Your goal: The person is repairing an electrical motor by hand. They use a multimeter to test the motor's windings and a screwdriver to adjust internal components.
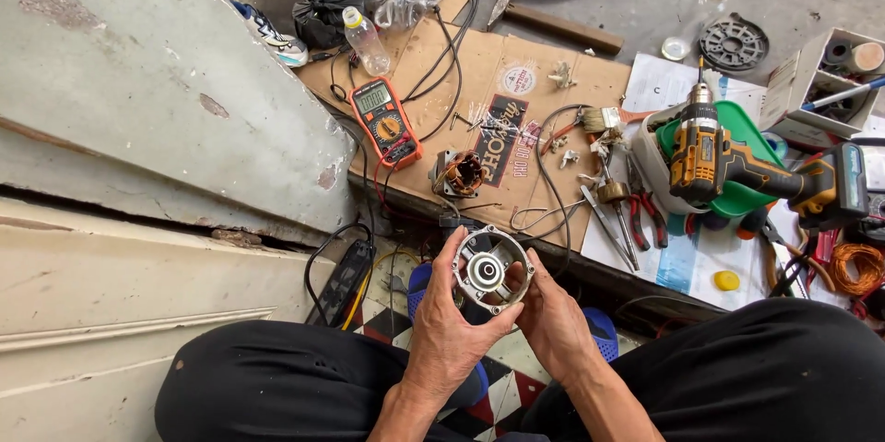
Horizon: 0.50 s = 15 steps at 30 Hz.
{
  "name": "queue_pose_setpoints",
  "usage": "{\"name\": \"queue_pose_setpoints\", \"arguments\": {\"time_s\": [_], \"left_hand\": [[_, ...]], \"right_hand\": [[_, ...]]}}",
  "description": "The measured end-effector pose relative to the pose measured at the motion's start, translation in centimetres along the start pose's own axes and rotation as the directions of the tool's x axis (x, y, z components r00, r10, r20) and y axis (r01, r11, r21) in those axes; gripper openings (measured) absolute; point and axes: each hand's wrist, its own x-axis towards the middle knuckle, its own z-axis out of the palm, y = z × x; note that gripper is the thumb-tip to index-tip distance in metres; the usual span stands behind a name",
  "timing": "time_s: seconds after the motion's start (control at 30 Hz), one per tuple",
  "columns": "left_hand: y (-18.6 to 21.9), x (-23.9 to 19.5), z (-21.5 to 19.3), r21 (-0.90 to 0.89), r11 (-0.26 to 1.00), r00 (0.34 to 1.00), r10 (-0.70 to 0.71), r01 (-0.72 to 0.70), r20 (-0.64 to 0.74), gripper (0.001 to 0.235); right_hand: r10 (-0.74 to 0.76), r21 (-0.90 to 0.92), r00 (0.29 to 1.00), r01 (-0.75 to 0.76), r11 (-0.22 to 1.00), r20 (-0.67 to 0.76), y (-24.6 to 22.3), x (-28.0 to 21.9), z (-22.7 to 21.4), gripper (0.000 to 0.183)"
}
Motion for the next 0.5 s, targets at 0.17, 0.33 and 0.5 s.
{"name": "queue_pose_setpoints", "arguments": {"time_s": [0.17,0.33,0.5], "left_hand": [[-0.5,-0.1,0.2,0.049,0.997,0.998,0.060,-0.060,-0.001,0.106],[-1.2,-0.2,0.6,0.113,0.985,0.989,0.139,-0.133,-0.051,0.109],[-0.6,-0.1,0.1,0.032,0.988,0.988,-0.150,0.149,0.040,0.113]], "right_hand": [[0.012,0.015,1.000,-0.012,1.000,-0.007,0.4,0.6,-0.1,0.048],[0.050,0.024,0.998,-0.049,0.999,-0.028,0.2,0.3,0.4,0.053],[0.026,-0.106,0.999,-0.022,0.994,0.032,0.4,0.6,-0.3,0.047]]}}
